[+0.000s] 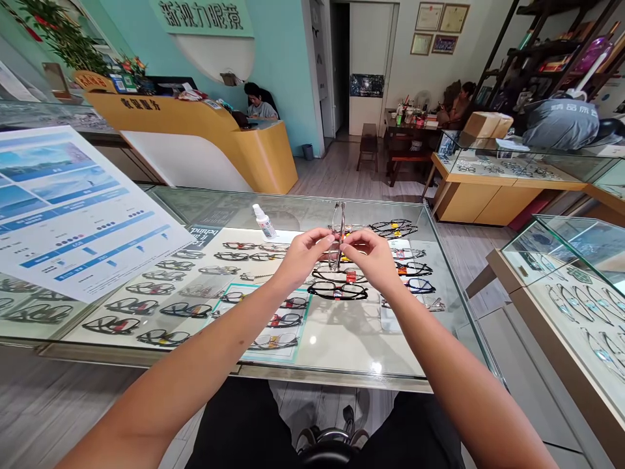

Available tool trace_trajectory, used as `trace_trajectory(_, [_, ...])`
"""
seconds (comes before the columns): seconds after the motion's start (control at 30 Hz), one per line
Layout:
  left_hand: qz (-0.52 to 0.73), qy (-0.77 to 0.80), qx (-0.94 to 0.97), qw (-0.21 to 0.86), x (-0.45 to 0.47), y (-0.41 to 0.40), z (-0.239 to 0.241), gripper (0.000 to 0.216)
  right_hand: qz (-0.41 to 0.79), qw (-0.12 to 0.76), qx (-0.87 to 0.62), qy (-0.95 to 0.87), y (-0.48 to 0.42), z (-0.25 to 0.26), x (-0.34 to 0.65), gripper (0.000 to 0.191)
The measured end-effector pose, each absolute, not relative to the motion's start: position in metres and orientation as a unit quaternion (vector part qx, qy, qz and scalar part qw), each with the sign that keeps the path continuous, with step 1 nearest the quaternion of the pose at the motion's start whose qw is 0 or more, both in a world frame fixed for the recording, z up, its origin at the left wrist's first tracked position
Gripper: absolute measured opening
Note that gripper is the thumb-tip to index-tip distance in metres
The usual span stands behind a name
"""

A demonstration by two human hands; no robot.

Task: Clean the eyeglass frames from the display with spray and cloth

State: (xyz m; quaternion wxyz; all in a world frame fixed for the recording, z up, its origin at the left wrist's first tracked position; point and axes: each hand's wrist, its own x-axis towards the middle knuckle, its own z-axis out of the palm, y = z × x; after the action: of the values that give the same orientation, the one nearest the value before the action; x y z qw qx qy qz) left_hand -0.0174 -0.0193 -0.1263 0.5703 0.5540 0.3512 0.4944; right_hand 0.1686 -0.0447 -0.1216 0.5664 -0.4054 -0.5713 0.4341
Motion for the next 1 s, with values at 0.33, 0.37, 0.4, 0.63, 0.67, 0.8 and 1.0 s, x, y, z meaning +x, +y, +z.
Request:
trace_trajectory(0.33, [0.500, 0.361, 0.561, 0.552, -0.0175, -0.0210, -0.1258, 0.046, 0.407, 0.572, -0.409, -0.583, -0.0429, -0.1248, 0.1695, 0.025])
trace_trajectory(0.37, [0.501, 0.361, 0.562, 0.550, -0.0176, -0.0213, -0.1253, 0.045, 0.403, 0.573, -0.409, -0.584, -0.0428, -0.1249, 0.1695, 0.025])
trace_trajectory(0.4, [0.502, 0.360, 0.563, 0.549, -0.0178, -0.0216, -0.1248, 0.045, 0.399, 0.575, -0.408, -0.587, -0.0428, -0.1250, 0.1696, 0.024])
trace_trajectory(0.63, [0.504, 0.355, 0.568, 0.545, -0.0180, -0.0219, -0.1244, 0.042, 0.389, 0.573, -0.409, -0.595, -0.0438, -0.1234, 0.1703, 0.028])
trace_trajectory(0.67, [0.504, 0.355, 0.567, 0.546, -0.0181, -0.0216, -0.1246, 0.043, 0.391, 0.571, -0.407, -0.596, -0.0439, -0.1231, 0.1703, 0.028])
trace_trajectory(0.8, [0.501, 0.353, 0.564, 0.554, -0.0182, -0.0204, -0.1251, 0.045, 0.394, 0.570, -0.397, -0.601, -0.0437, -0.1236, 0.1702, 0.028])
trace_trajectory(1.0, [0.505, 0.344, 0.554, 0.566, -0.0169, -0.0213, -0.1239, 0.045, 0.409, 0.564, -0.379, -0.609, -0.0436, -0.1265, 0.1681, 0.029])
